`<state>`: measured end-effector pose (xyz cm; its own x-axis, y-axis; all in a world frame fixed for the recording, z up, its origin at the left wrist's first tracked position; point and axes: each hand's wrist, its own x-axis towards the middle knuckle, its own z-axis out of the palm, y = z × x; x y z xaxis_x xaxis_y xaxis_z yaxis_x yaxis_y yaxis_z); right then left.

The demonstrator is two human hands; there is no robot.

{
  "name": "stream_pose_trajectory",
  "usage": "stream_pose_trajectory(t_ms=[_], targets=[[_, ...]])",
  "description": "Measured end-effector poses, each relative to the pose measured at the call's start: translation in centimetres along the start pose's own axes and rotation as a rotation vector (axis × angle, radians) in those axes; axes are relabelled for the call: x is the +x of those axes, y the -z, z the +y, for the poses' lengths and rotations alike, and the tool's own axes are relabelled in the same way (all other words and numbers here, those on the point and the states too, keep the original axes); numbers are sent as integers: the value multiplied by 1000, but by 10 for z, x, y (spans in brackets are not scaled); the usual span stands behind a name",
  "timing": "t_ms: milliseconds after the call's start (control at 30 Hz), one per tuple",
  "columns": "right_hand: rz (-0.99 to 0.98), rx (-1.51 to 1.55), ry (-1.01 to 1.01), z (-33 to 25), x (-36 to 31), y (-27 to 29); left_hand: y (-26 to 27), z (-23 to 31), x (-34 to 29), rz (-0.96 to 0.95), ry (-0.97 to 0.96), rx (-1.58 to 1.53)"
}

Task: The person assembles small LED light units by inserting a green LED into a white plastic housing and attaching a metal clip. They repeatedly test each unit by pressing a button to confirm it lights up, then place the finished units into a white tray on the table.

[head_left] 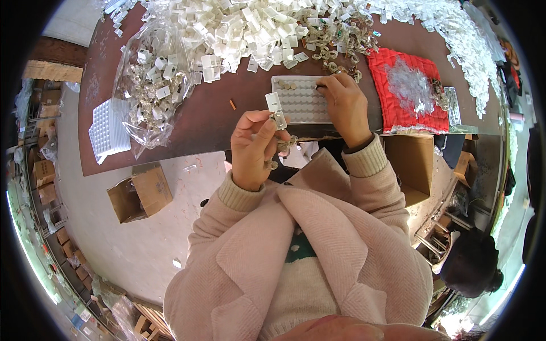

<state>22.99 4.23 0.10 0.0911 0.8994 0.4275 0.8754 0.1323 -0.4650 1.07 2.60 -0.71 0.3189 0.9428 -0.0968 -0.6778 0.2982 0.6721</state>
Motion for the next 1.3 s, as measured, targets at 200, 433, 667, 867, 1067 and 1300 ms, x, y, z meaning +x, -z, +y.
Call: stream_pose_trajectory(t_ms=[200,433,667,867,1067,1300], targets=[[-29,-27,68,2,4,1,1,0,3,-32,48,-11],[-40,255,104,-33,-3,26,-6,-4,0,-11,22,-12],[-147,325,193,-74,-23,48,-16,-4,-7,-9,-80,150],[-24,449,121,-80,-23,49,-17,4,-9,-104,77,-70],[73,526,117,-81,-29,41,-17,3,-12,-98,147,-113],[-6,538,207,-73,-28,36,-11,4,-11,-82,181,-122]])
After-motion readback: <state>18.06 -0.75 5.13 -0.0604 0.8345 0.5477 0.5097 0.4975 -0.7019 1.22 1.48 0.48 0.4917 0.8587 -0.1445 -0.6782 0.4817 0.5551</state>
